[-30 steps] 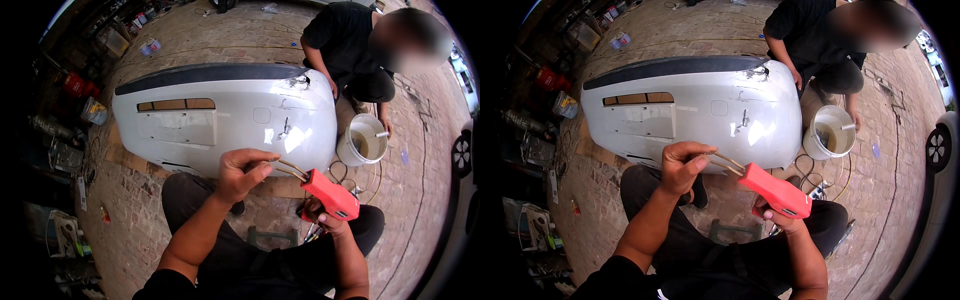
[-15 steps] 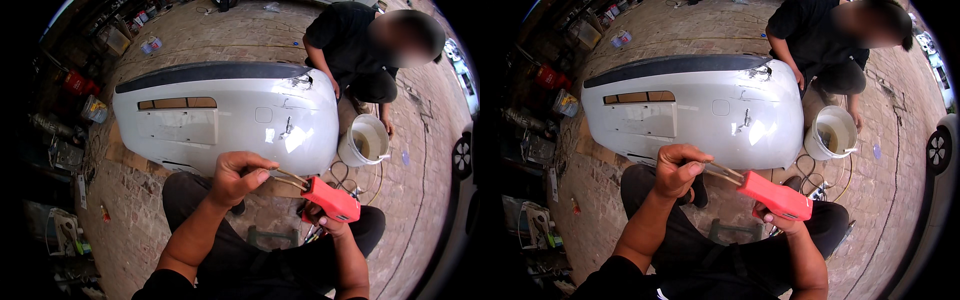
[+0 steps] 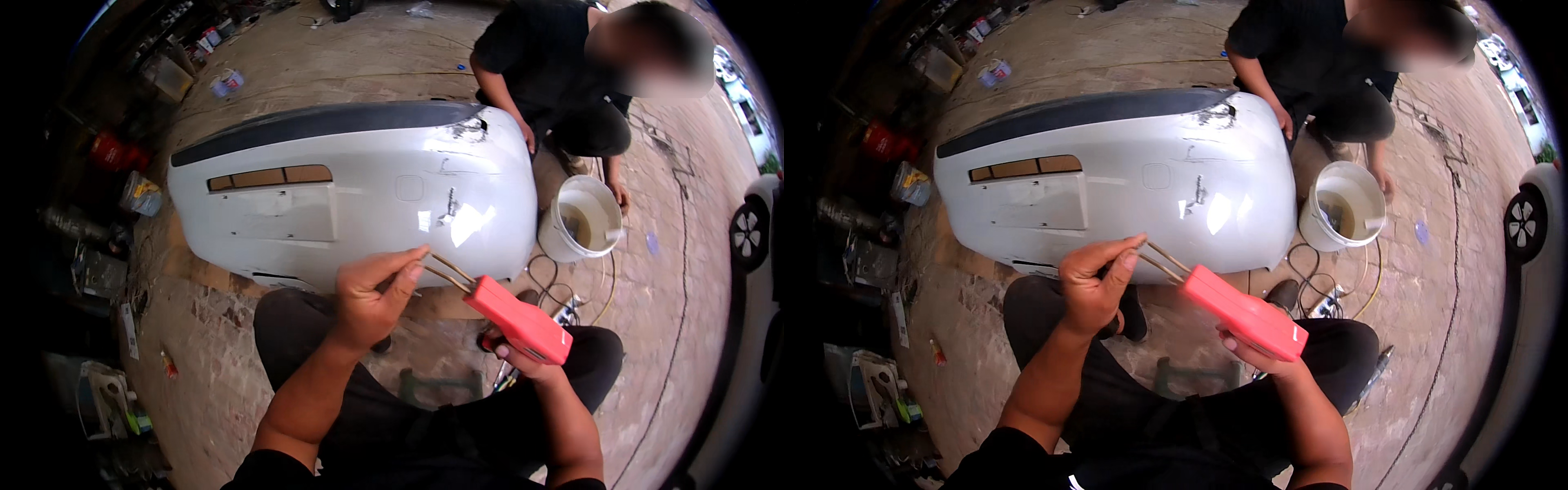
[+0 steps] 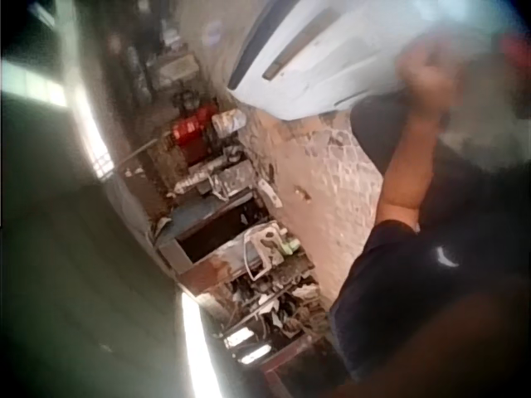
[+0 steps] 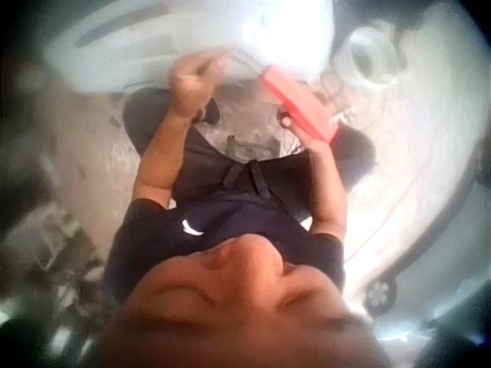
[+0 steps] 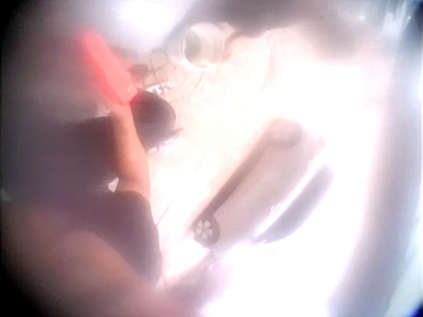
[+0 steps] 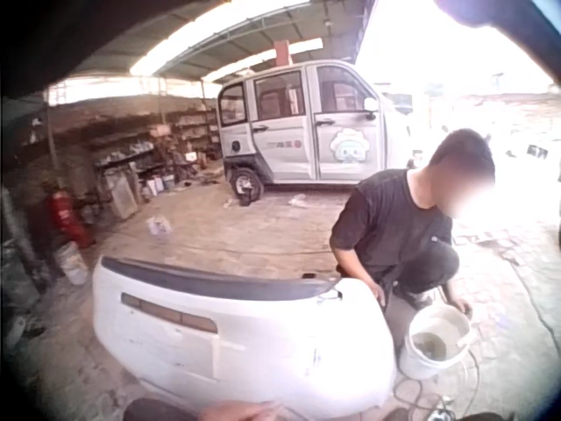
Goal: The person uses a red heat gun to apply heat to a damaged area on a white plastic car bumper. They repeatedly insert a small metal piece into the heated spot and press it into the surface, then remove it and repeat the process.
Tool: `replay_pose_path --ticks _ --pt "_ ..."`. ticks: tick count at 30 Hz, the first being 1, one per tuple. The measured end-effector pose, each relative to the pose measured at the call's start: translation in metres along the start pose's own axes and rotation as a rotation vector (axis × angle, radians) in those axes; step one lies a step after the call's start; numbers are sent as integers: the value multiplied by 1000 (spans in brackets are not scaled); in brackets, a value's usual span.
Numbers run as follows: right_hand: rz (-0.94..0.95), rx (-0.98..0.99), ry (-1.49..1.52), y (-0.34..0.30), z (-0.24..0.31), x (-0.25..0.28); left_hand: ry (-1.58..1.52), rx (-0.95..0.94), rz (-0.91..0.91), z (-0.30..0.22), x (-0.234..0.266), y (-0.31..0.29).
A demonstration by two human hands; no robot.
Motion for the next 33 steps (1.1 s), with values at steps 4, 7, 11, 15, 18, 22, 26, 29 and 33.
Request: replay_pose_path --ticks 4,7,11,15,18,22,26,29,33 --pt "45 0 13 -4 -6 1 -142 248 -53 31 6 -13" --pt "69 -64 11 -11 -20 -3 -219 322 -60 50 6 -24" --pt "-15 -325 116 -21 -39 -4 -307 396 -108 80 -1 -40" --pt "-20 -282 47 -23 -57 2 -388 496 -6 119 -16 -49" --pt "-18 -78 -405 4 -45 8 -414 644 62 147 -44 -61" --pt "51 -291 -490 20 -68 25 -489 861 68 184 -78 -60" --pt "200 -309 -718 63 -53 51 -685 1039 14 225 -89 -55" --pt "322 -263 -731 101 -56 64 -722 1097 10 250 -97 -53" --pt "360 -239 -739 127 -92 85 -752 1143 -40 270 -101 -55"
Point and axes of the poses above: each hand's wrist, its own y-axis towards the middle knuckle, its own x-axis out of the back of the hand, z = x × y, the point moved 10 cm from there along y, towards the middle knuckle, and after that the axes turned 6 degrees about -y, right-handed, at the moved point
